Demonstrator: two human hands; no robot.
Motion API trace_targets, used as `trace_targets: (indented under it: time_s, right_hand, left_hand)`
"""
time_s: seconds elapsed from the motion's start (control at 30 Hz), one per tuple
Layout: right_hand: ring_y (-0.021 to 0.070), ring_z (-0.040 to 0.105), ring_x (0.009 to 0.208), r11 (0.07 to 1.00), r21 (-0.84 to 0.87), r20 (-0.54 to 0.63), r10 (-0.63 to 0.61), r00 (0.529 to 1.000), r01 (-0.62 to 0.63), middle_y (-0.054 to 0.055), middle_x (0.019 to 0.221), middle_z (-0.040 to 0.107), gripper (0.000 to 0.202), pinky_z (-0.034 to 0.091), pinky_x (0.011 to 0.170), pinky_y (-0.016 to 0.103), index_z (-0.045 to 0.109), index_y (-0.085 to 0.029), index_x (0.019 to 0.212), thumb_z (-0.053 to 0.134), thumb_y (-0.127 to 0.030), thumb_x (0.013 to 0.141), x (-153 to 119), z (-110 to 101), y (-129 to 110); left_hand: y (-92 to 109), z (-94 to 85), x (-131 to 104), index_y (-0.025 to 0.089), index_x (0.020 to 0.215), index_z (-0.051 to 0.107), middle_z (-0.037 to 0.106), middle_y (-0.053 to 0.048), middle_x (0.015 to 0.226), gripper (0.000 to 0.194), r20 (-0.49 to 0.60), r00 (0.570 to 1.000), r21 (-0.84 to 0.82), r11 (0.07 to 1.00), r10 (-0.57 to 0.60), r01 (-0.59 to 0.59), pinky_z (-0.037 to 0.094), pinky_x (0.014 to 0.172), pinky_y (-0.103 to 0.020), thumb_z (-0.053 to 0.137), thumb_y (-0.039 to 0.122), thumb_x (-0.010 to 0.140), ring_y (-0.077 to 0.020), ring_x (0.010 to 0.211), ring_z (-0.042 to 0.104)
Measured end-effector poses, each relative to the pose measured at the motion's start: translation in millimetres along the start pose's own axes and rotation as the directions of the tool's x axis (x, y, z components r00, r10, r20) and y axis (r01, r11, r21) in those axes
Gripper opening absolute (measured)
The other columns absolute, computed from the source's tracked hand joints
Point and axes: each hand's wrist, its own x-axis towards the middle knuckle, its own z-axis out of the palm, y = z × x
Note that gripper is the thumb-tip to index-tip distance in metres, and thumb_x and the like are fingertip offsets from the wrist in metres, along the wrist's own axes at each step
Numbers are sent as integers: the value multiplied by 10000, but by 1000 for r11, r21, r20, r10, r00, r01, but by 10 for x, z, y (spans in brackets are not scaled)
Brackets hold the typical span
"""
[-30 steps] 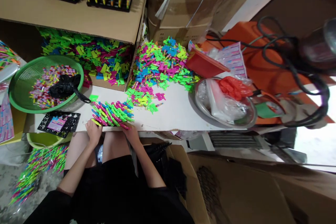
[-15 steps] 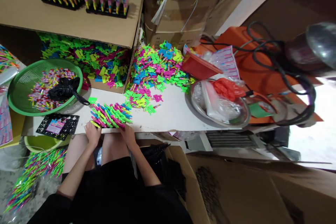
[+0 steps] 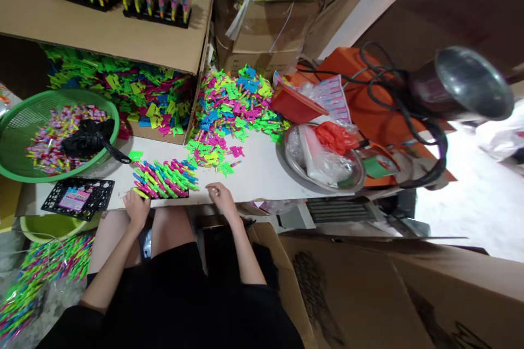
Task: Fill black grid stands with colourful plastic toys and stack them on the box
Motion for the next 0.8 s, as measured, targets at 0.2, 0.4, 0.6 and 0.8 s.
trace_targets:
  time_s: [0.2,0.4,0.6,0.8]
  right_hand:
    - [158,597,712,997,63,65,-41,997,37,58,986,642,291,491,644,288,691,-215,945,646,-418,742,-199,759,-157]
    - [145,540,626,999,26,-125,-27,992,30,60,916,621,216,469,623,291,693,-195,874,568,-364,827,-316,1076,-313]
    - [161,546,643,999,34,-173,-25,985,31,43,800,629,209,459,613,278,694,-202,887,545,-342,843,-291,1091,-311]
    - [165,559,654,996,45,-196,-73,978,83,53,809,639,237,465,623,281,688,-192,863,530,-369,863,-302,1114,-310]
  left_hand:
    - [2,-2,-8,110,891,576,590,-144,909,230,7,1000,-14,1000,-6,7,385,820,-417,459,303,847,-303,911,520]
    - [4,-8,-3,118,867,571,586,-145,901,209,23,1000,-36,999,-16,17,383,820,-423,458,291,838,-304,914,515]
    - [2,10,-9,125,866,568,587,-143,899,192,7,1000,-49,999,-23,23,383,824,-430,459,281,830,-305,911,517]
    - [-20,41,-9,112,884,570,585,-148,902,213,-4,1000,-45,999,-16,16,387,820,-430,449,281,837,-306,909,517]
